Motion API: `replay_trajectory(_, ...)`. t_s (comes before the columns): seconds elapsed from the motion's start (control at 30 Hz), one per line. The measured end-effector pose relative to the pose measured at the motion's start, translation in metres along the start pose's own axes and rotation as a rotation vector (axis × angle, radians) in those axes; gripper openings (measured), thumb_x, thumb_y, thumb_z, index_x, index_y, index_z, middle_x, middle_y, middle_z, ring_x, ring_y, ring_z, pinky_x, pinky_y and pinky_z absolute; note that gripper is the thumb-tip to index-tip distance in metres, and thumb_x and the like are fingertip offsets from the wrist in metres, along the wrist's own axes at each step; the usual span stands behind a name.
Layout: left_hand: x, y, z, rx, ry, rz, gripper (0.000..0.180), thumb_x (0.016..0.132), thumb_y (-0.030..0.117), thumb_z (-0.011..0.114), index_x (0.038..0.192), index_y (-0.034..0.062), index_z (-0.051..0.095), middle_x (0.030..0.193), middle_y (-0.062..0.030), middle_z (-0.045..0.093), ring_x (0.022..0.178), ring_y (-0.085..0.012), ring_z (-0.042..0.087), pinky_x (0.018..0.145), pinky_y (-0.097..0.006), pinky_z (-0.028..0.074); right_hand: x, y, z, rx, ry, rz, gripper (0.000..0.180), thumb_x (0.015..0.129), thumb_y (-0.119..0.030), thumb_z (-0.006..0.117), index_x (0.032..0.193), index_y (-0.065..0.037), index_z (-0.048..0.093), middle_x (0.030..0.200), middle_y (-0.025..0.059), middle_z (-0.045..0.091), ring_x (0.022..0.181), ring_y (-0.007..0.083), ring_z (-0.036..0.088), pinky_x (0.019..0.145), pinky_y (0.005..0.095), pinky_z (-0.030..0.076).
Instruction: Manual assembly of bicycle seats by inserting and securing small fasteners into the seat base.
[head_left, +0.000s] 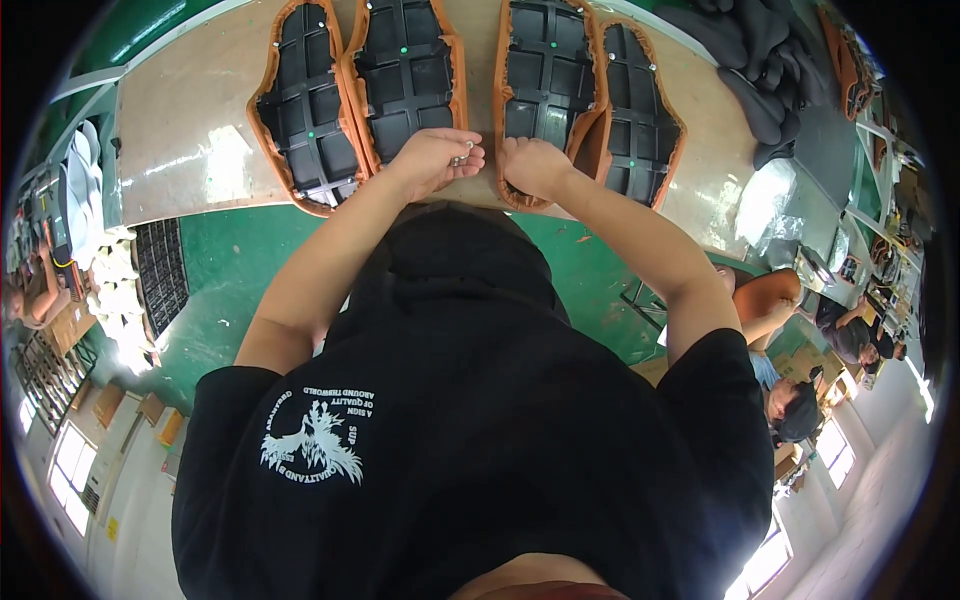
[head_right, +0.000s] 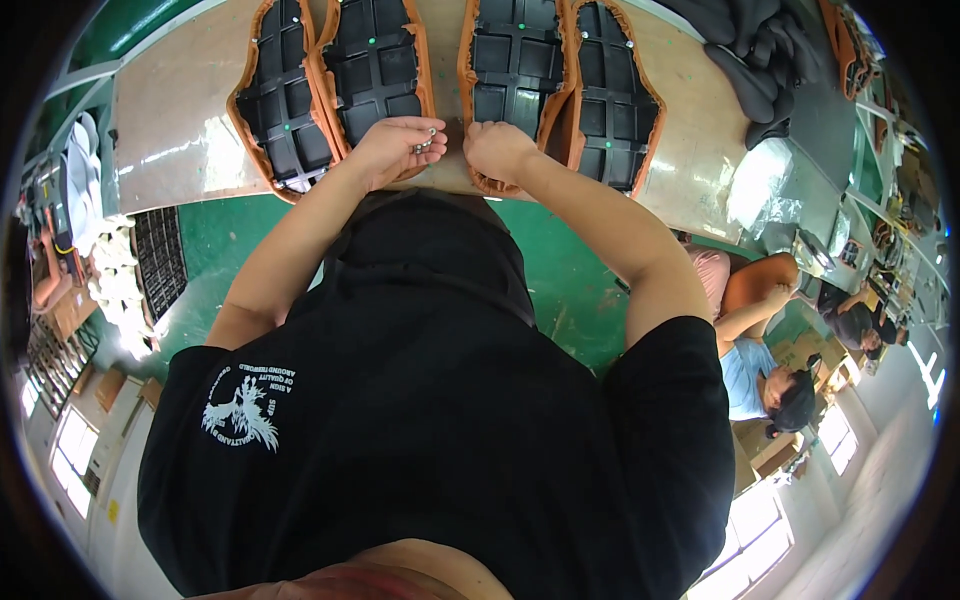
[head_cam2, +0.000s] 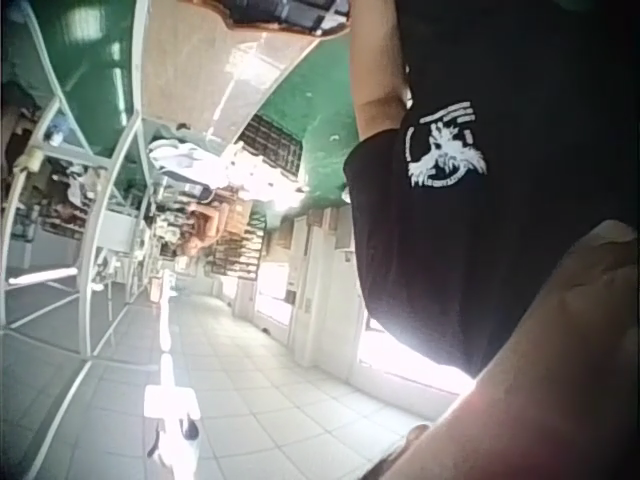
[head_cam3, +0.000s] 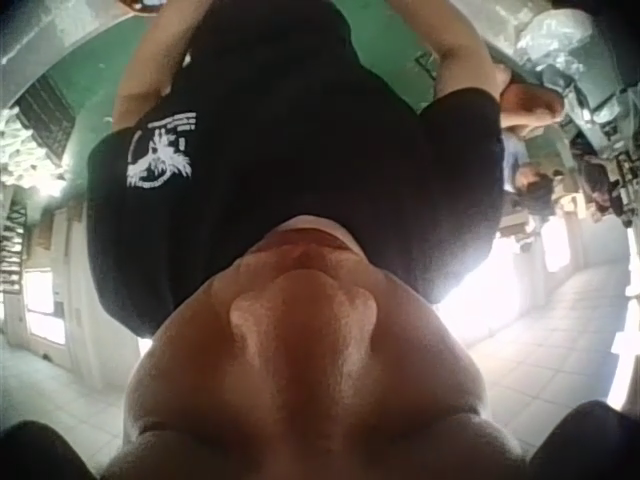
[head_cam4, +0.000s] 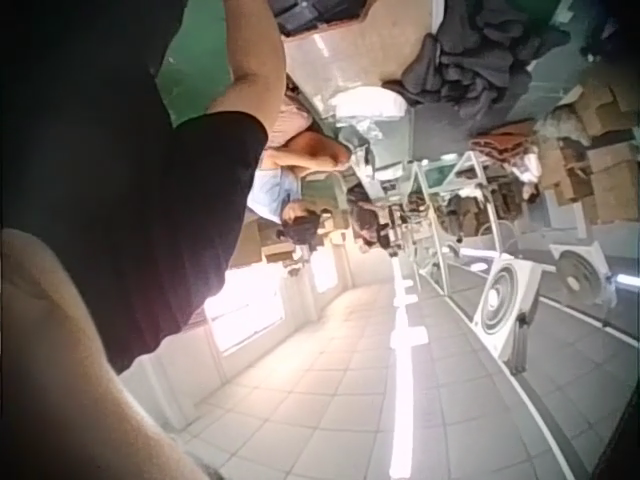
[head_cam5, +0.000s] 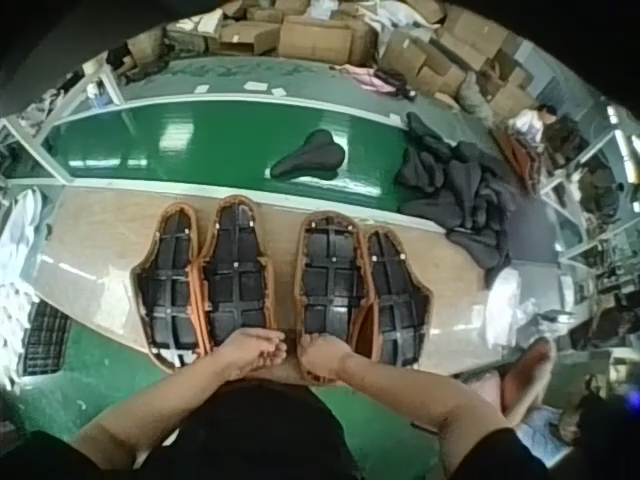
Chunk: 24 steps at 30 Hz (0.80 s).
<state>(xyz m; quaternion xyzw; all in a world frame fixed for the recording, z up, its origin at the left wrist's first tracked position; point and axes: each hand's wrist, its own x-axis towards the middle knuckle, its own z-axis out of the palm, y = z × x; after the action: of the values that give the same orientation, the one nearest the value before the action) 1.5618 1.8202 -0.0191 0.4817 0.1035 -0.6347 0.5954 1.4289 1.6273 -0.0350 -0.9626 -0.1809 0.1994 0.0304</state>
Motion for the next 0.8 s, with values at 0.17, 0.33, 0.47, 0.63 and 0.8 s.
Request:
replay_trajectory(0.17, 0.005, 0.015, 0.001, 0.051, 0.019, -0.019, 0.025, 0.1, 0.005, 0.058, 0.123, -0.0052, 0.063, 0.107, -0.0131, 0.067, 0.095, -0.0205, 0.067, 0.088, -0.033, 0.058, 0.008, 0.001, -0.008, 0.119, -0.125, 0.146, 0.025, 0.093, -0.017, 0.054, 0.1, 0.0, 0.071, 0.101, 0.0187, 0.068, 0.094, 0.0343, 0.071, 0.077, 0.042, 0.059)
replay_trajectory(0.33, 0.01, 0.024, 0.008, 0.119, 0.103, -0.037, 0.023, 0.1, 0.013, 0.063, 0.118, -0.0005, 0.066, 0.104, -0.0088, 0.067, 0.093, -0.0182, 0.066, 0.085, -0.03, 0.057, 0.013, 0.001, -0.004, 0.277, -0.136, 0.294, 0.032, 0.101, -0.024, 0.049, 0.103, -0.001, 0.071, 0.105, 0.0186, 0.07, 0.096, 0.0351, 0.071, 0.078, 0.0431, 0.059)
replay_trajectory(0.47, 0.013, 0.029, 0.005, 0.086, 0.129, -0.049, 0.026, 0.1, 0.019, 0.064, 0.118, 0.0007, 0.067, 0.103, -0.008, 0.067, 0.091, -0.0178, 0.066, 0.083, -0.03, 0.056, 0.003, -0.008, -0.02, 0.309, -0.081, 0.458, 0.033, 0.102, -0.028, 0.05, 0.099, -0.004, 0.071, 0.098, 0.0143, 0.07, 0.09, 0.0337, 0.071, 0.077, 0.0432, 0.058)
replay_trajectory(0.63, 0.027, 0.029, 0.009, 0.038, 0.12, -0.048, 0.028, 0.102, 0.025, 0.061, 0.113, -0.0003, 0.066, 0.101, -0.0085, 0.067, 0.09, -0.0172, 0.066, 0.082, -0.03, 0.057, -0.023, -0.005, 0.002, 0.19, 0.21, 0.218, 0.02, 0.089, -0.024, 0.063, 0.093, -0.006, 0.07, 0.092, 0.0111, 0.067, 0.085, 0.0323, 0.071, 0.076, 0.0439, 0.057)
replay_trajectory(0.8, 0.038, 0.029, 0.02, -0.008, 0.107, -0.038, 0.026, 0.102, 0.022, 0.059, 0.112, -0.0023, 0.065, 0.102, -0.0114, 0.068, 0.091, -0.0208, 0.068, 0.083, -0.033, 0.059, -0.039, 0.009, 0.009, 0.434, 0.188, 0.505, 0.013, 0.082, -0.013, 0.067, 0.092, -0.005, 0.068, 0.094, 0.0106, 0.065, 0.087, 0.0314, 0.068, 0.074, 0.0409, 0.057)
